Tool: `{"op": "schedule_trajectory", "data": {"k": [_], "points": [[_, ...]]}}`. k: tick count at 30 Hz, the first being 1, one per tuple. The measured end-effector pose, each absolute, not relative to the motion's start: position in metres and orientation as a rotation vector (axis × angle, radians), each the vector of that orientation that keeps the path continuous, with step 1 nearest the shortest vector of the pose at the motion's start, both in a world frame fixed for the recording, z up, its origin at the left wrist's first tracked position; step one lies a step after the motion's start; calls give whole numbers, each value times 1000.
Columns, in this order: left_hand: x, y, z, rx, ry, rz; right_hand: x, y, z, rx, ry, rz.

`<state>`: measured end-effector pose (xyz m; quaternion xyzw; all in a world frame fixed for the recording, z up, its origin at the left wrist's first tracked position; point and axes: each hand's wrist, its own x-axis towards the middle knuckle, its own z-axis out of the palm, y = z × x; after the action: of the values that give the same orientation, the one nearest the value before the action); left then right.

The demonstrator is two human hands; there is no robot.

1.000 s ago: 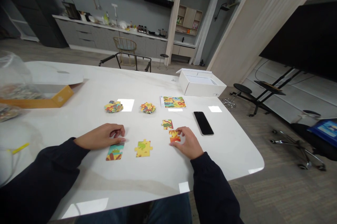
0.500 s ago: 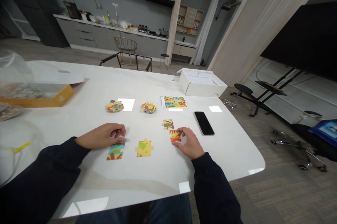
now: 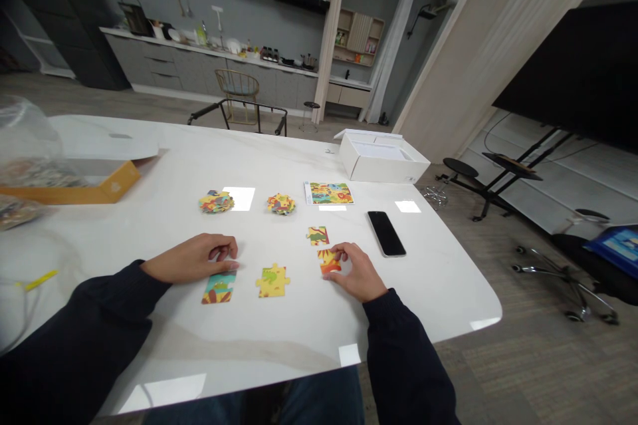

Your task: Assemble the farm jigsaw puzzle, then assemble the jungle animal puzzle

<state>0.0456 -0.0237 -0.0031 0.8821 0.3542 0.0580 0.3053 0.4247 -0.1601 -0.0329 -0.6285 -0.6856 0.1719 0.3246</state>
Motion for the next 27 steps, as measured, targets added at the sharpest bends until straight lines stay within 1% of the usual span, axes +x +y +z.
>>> {"op": "schedule_trajectory", "data": {"k": [6,11,20,27], "points": [[46,-24,-4,2338,935,145,423,-157,-29,-1538,-1964,334],[46,-25,-1,2342,946,137,417,-143,-37,-1513,-2153,402],[46,-25,-1,2334,941,152,440,-108,-47,-1591,-2058,392],[45,-24,-4,2344,935,155,439,-110,-45,-1605,-1921,360]]}}
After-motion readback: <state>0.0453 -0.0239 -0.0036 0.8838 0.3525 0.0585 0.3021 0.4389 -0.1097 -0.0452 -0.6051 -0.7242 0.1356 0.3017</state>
